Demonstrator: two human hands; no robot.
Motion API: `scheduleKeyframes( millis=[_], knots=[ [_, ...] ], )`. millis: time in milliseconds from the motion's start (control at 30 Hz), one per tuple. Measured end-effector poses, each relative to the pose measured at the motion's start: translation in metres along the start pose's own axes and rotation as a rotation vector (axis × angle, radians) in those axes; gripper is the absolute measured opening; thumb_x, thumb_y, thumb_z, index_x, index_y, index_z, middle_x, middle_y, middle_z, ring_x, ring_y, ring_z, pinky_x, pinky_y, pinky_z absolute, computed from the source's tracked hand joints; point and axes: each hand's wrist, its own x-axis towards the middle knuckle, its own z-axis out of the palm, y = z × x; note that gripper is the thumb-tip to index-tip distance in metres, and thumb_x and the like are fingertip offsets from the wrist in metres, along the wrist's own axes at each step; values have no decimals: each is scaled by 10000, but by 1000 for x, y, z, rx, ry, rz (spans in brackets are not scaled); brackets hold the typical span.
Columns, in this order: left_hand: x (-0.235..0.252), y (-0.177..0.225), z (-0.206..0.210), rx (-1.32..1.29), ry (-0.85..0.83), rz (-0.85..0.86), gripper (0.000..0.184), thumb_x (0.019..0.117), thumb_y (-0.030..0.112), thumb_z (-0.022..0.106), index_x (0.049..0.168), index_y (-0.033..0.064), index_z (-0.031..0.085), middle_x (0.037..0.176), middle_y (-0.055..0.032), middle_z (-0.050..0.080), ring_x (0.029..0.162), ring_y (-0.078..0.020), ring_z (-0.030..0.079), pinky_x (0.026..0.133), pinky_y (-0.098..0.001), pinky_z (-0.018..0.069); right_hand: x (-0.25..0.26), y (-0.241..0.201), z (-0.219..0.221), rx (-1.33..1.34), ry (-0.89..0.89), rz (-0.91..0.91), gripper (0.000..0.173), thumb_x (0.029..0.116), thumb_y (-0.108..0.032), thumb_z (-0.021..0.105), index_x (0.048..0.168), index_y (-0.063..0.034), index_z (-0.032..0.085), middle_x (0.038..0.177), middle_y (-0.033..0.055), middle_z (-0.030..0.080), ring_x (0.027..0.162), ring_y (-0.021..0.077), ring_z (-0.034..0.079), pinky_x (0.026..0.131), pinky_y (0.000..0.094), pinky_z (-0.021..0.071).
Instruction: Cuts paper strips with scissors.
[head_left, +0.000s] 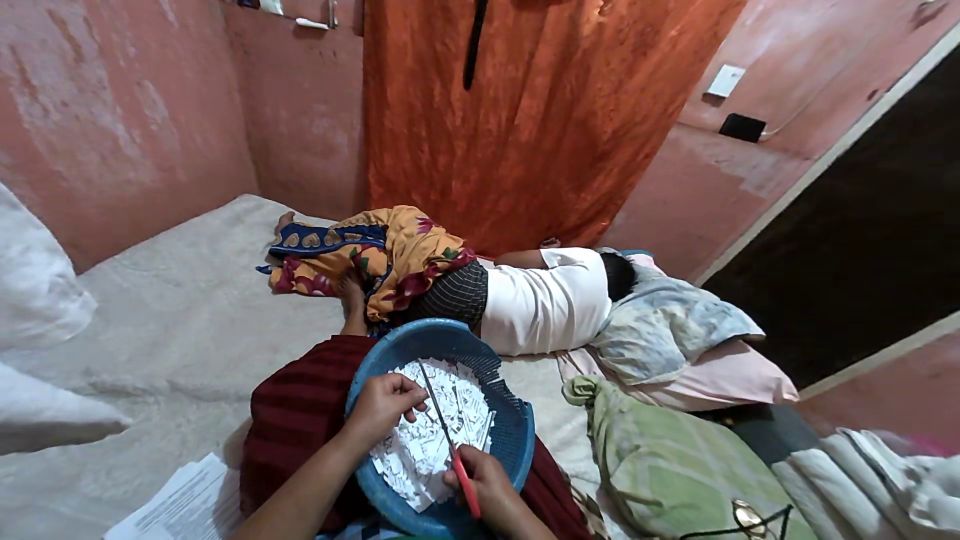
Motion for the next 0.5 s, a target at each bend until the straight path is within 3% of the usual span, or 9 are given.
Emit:
scheduleKeyframes(
  millis=[67,133,200,267,367,500],
  knots=[
    [0,-1,0,119,-72,29,151,1011,137,636,1039,0,692,854,-30,737,636,-59,630,597,-232,506,-2,1,1,82,54,-22,334,942,-331,672,997,-5,625,755,35,603,652,118,600,655,338,539],
    [0,-3,3,368,-262,68,315,1026,135,597,1315,11,623,1123,-157,710,931,-234,705,866,-409,575,-3,1,2,185,111,-40,259,906,-287,670,953,-43,599,716,-16,585,622,75,588,619,286,529],
    [1,-8,14,662,-465,89,516,1012,167,638,1508,106,507,1381,-233,595,1235,-393,608,1070,-564,468,-4,0,2,233,140,-45,262,886,-273,649,989,-39,592,746,-22,600,646,61,598,626,267,531],
    [-2,-17,24,902,-608,145,538,995,217,674,1510,166,526,1509,-264,475,1384,-470,454,1118,-628,383,-5,1,0,234,152,-63,359,892,-289,614,1091,8,582,838,5,615,717,68,614,684,270,545],
    [-7,-24,34,1131,-747,174,484,991,219,665,1467,199,579,1614,-257,338,1488,-492,289,1122,-668,327,-5,3,1,258,175,-78,382,910,-300,595,1113,23,570,852,9,613,728,66,620,700,264,552],
    [-8,-31,41,1234,-688,134,450,1021,202,604,1468,154,575,1634,-240,316,1508,-489,253,1148,-658,299,-4,3,1,261,164,-84,371,911,-313,618,1098,4,578,845,-5,616,727,54,622,701,250,552]
  ],
)
